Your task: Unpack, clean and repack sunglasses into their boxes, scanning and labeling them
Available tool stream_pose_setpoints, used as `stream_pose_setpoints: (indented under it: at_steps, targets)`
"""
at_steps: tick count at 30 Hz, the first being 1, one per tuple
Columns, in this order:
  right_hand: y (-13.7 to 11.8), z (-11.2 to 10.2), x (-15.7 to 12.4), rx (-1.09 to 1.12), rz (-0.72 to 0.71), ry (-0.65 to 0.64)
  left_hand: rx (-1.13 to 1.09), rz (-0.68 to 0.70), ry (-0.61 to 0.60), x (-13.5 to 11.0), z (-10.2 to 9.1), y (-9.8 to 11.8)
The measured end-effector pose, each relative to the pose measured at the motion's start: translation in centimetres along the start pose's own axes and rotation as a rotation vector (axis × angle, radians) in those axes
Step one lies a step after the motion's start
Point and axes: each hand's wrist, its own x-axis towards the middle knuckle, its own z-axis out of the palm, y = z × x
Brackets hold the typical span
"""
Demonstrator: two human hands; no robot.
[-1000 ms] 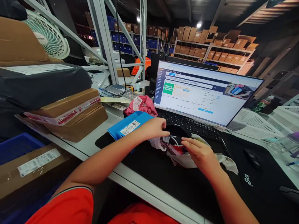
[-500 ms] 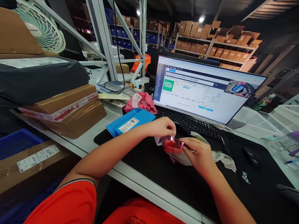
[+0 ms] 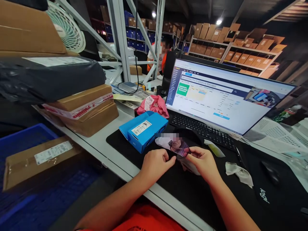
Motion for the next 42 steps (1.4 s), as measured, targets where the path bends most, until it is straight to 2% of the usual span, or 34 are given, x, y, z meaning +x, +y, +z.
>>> stream_pose_setpoints:
  at_steps: [2, 7, 12, 15, 18, 22, 24, 26, 29, 33, 37, 39, 42]
  targets:
    - [-0.3, 1.0, -0.4, 0.017, 0.007, -0.01, 0.133, -0.033, 0.032, 0.3, 0.0, 0.6]
    - [-0.2, 2.5, -1.1, -0.05, -0.124, 0.04, 0.303, -0.051, 0.12, 0.6, -0.2, 0.6]
    - [0.4, 2.9, -1.2, -0.051, -0.178, 0.058, 0.4, -0.063, 0.135, 0.3, 0.0, 0.1]
    - [0.3, 2.9, -1.4, -0.018, -0.168, 0.043, 0.429, -0.069, 0.192, 0.3, 0.0, -0.5]
    - [0.5, 3.0, -1.6, -0.019, -0.19, 0.083, 0.4, 0.056, 0.297, -0.1, 0.3, -1.3]
    - [1.3, 3.0, -1.7, -0.184, -0.327, 0.238, 0.272, 0.495, 0.467, -1.0, 1.9, -1.7]
    - [1.5, 2.9, -1.6, -0.265, -0.41, 0.313, 0.223, 0.64, 0.493, -1.5, 2.6, -1.8]
    - [1.5, 2.7, -1.6, -0.335, -0.494, 0.368, 0.192, 0.674, 0.49, -1.8, 2.9, -1.9]
    - [1.2, 2.5, -1.7, -0.462, -0.64, 0.406, 0.176, 0.651, 0.514, -2.2, 2.3, -2.3]
    - [1.1, 2.8, -2.3, -0.684, -0.851, 0.467, 0.334, 0.672, 0.564, -2.9, 1.1, -2.2]
    - [0.8, 3.2, -2.9, -0.761, -0.867, 0.487, 0.43, 0.733, 0.556, -3.7, 0.6, -0.7]
    - [0.2, 3.0, -3.0, -0.78, -0.883, 0.5, 0.392, 0.754, 0.509, -3.8, 0.4, 0.1]
    - [-1.3, 2.2, -3.3, -0.879, -1.006, 0.536, 0.271, 0.731, 0.45, -3.6, -0.4, 0.9]
